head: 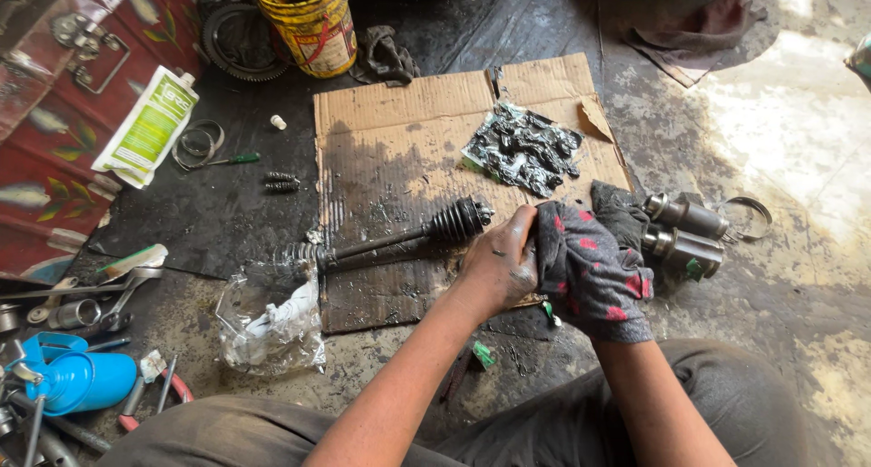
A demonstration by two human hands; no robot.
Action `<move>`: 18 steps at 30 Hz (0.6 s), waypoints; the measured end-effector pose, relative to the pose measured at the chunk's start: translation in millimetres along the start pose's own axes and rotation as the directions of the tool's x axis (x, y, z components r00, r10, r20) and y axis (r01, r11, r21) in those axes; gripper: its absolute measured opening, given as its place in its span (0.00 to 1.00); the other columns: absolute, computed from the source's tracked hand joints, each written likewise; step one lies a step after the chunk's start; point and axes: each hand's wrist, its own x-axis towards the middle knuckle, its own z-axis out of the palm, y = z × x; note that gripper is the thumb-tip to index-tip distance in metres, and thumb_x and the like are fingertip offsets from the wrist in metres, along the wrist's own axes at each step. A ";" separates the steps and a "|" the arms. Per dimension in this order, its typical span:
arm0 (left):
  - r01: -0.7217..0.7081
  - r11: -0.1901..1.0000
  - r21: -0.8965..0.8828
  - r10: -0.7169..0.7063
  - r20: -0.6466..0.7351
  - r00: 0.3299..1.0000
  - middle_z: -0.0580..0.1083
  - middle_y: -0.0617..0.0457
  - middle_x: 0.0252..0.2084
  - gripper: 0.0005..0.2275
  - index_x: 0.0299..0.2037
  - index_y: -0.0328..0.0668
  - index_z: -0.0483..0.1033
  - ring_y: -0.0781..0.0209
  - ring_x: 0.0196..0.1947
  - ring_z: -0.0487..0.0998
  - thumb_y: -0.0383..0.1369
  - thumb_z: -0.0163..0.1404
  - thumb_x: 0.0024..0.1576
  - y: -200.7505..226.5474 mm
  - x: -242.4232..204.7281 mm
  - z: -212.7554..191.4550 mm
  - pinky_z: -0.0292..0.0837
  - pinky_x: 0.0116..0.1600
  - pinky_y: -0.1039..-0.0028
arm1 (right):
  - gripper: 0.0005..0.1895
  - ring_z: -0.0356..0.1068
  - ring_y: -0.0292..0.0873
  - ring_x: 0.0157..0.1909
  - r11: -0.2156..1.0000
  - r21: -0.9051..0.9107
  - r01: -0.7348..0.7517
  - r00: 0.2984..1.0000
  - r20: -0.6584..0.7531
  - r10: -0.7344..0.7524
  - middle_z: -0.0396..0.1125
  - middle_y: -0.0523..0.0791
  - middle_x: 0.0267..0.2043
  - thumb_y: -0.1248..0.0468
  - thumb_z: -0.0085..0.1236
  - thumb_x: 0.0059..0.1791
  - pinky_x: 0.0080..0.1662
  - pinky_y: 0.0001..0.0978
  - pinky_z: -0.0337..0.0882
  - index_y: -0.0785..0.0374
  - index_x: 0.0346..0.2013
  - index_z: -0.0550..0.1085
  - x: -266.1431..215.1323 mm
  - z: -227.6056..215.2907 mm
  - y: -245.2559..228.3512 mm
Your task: The person cleans and assembles a mechanical axle and joint by hand while sitting on the floor, using a cloth to wipe grease and handling small components.
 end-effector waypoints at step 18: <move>-0.169 0.948 -0.271 0.101 -0.249 0.963 0.72 0.42 0.34 0.05 0.36 0.32 0.68 0.47 0.35 0.77 0.18 0.47 0.52 -2.2 0.4 12.0 0.74 0.44 0.63 | 0.16 0.71 0.45 0.47 0.998 0.064 -0.011 0.999 -0.045 0.014 0.71 0.47 0.45 0.69 0.54 0.48 0.49 0.34 0.70 0.60 0.52 0.72 -5.6 -10.3 -40.1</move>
